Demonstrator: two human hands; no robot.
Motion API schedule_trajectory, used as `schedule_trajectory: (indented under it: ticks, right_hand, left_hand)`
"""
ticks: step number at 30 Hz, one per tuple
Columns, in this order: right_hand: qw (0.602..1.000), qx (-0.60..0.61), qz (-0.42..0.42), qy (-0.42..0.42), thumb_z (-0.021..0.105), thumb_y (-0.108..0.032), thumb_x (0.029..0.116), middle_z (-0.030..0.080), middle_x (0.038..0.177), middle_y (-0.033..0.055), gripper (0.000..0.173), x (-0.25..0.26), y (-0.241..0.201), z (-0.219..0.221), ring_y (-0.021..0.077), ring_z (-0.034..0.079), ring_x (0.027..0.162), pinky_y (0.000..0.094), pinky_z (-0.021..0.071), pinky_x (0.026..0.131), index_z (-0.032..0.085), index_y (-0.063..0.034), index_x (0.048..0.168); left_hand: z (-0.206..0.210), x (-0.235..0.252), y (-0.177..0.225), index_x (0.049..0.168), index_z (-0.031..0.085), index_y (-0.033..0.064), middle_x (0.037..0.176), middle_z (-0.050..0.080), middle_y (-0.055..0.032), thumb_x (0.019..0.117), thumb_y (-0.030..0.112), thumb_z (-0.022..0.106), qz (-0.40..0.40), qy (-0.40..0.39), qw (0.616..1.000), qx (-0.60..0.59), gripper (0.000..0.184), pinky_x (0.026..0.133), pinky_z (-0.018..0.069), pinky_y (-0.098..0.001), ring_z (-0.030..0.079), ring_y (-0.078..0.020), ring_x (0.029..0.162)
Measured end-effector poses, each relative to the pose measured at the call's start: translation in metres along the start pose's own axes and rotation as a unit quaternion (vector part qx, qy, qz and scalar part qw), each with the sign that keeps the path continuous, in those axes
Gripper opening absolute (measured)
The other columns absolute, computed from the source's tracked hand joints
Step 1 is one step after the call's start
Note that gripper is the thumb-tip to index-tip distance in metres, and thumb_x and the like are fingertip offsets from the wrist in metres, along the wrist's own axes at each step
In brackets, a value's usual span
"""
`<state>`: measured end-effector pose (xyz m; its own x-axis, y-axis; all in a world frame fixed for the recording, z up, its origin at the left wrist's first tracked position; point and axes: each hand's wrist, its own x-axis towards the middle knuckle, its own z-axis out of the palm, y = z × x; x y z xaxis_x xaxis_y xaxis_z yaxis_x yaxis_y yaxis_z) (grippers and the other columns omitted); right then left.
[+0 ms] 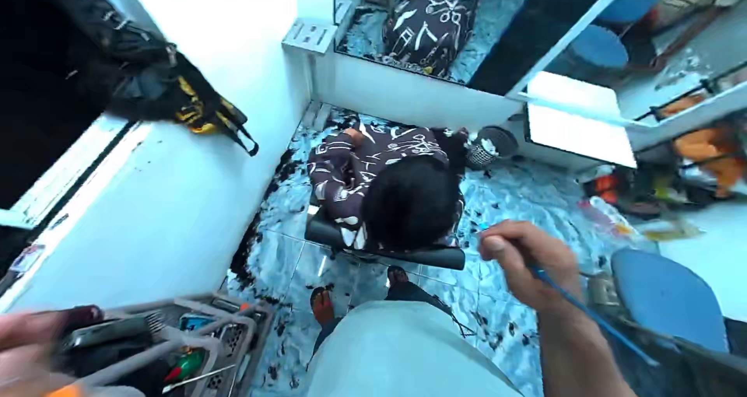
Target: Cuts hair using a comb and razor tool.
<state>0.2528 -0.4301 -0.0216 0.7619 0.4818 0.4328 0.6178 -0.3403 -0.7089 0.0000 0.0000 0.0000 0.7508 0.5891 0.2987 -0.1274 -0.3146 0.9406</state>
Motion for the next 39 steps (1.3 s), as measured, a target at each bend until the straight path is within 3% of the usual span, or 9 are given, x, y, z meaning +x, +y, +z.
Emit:
schedule_trajectory:
  ticks: [4, 8, 15, 20, 23, 27, 31, 35, 39]
  right_hand:
    - [0.983, 0.025, 0.068, 0.169, 0.053, -0.022, 0.1075, 0.071, 0.087, -0.0081, 0.017, -0.014, 0.110, -0.079, 0.0043, 0.069, 0.075, 0.0277, 0.0620, 0.071, 0.066, -0.0117, 0.106]
    - [0.840, 0.126, 0.524, 0.060, 0.046, -0.025, 0.1098, 0.056, 0.070, 0.0005, 0.026, -0.063, 0.231, -0.109, 0.0123, 0.056, 0.052, 0.0383, 0.0588, 0.054, 0.053, -0.0012, 0.117]
    - [0.744, 0.189, 0.641, -0.016, 0.048, -0.026, 0.1099, 0.063, 0.081, 0.0089, 0.025, -0.134, 0.279, -0.108, 0.0206, 0.062, 0.054, 0.0436, 0.0592, 0.052, 0.053, -0.0059, 0.124]
    - [0.753, 0.200, 0.625, -0.048, 0.048, -0.028, 0.1099, 0.069, 0.098, 0.0128, 0.033, -0.131, 0.287, -0.112, 0.0253, 0.071, 0.074, 0.0422, 0.0603, 0.059, 0.050, -0.0062, 0.134]
    - [0.758, 0.219, 0.613, -0.046, 0.049, -0.027, 0.1097, 0.070, 0.103, 0.0132, 0.033, -0.130, 0.285, -0.112, 0.0273, 0.073, 0.081, 0.0430, 0.0615, 0.061, 0.049, -0.0065, 0.136]
    - [0.760, 0.241, 0.601, -0.063, 0.050, -0.026, 0.1090, 0.072, 0.105, 0.0133, 0.033, -0.130, 0.287, -0.105, 0.0288, 0.074, 0.085, 0.0434, 0.0620, 0.063, 0.049, -0.0066, 0.136]
    - [0.750, 0.278, 0.596, -0.068, 0.047, -0.020, 0.1091, 0.072, 0.108, 0.0145, 0.034, -0.126, 0.291, -0.100, 0.0297, 0.074, 0.087, 0.0444, 0.0625, 0.065, 0.047, -0.0062, 0.140]
    - [0.742, 0.347, 0.572, -0.045, 0.037, -0.007, 0.1048, 0.071, 0.115, 0.0131, 0.039, -0.111, 0.303, -0.100, 0.0298, 0.074, 0.096, 0.0451, 0.0629, 0.071, 0.043, -0.0077, 0.143]
    - [0.769, 0.380, 0.511, -0.053, 0.050, 0.003, 0.0963, 0.069, 0.113, 0.0128, 0.047, -0.077, 0.315, -0.097, 0.0281, 0.073, 0.096, 0.0449, 0.0638, 0.073, 0.040, -0.0070, 0.141]
  left_hand:
    - [0.226, -0.002, 0.023, 0.125, 0.062, 0.0111, 0.136, 0.065, -0.0029, 0.0823, 0.035, 0.087, 0.050, -0.090, 0.990, 0.100, 0.055, 0.106, 0.0537, -0.0391, 0.062, -0.0175, 0.126]
    - [0.332, -0.011, 0.000, 0.091, 0.059, 0.0007, 0.153, 0.048, -0.0205, 0.0879, 0.040, 0.080, 0.082, -0.165, 0.929, 0.322, 0.045, 0.117, 0.0411, -0.0541, 0.036, -0.0395, 0.149]
    - [0.376, 0.021, -0.004, 0.092, 0.057, -0.0025, 0.150, 0.050, -0.0247, 0.0809, 0.018, 0.086, 0.123, -0.185, 0.886, 0.407, 0.037, 0.121, 0.0361, -0.0545, 0.044, -0.0417, 0.144]
    - [0.388, 0.059, 0.012, 0.147, 0.047, -0.0014, 0.136, 0.061, -0.0224, 0.0841, 0.029, 0.084, -0.015, -0.192, 0.880, 0.433, 0.079, 0.108, 0.0478, -0.0545, 0.060, -0.0350, 0.126]
    - [0.384, 0.093, 0.006, 0.139, 0.047, -0.0023, 0.114, 0.065, -0.0231, 0.0828, 0.034, 0.084, -0.048, -0.210, 0.873, 0.437, 0.076, 0.091, 0.0525, -0.0566, 0.065, -0.0354, 0.102]
    - [0.375, 0.133, -0.013, 0.126, 0.050, -0.0017, 0.130, 0.063, -0.0200, 0.0802, 0.036, 0.085, -0.063, -0.231, 0.879, 0.413, 0.069, 0.103, 0.0492, -0.0500, 0.062, -0.0287, 0.121]
    - [0.370, 0.147, -0.016, 0.116, 0.050, 0.0010, 0.119, 0.064, -0.0159, 0.0812, 0.037, 0.085, -0.080, -0.229, 0.884, 0.400, 0.061, 0.095, 0.0514, -0.0448, 0.063, -0.0232, 0.110]
    - [0.383, 0.115, 0.032, 0.105, 0.062, -0.0013, 0.085, 0.063, -0.0159, 0.1045, 0.060, 0.042, -0.128, -0.005, 0.873, 0.470, 0.065, 0.073, 0.0535, -0.0537, 0.065, -0.0288, 0.076]
    - [0.417, 0.077, 0.040, 0.118, 0.056, -0.0018, 0.084, 0.064, -0.0165, 0.1121, 0.042, 0.026, -0.200, -0.034, 0.874, 0.441, 0.053, 0.067, 0.0576, -0.0510, 0.066, -0.0282, 0.069]
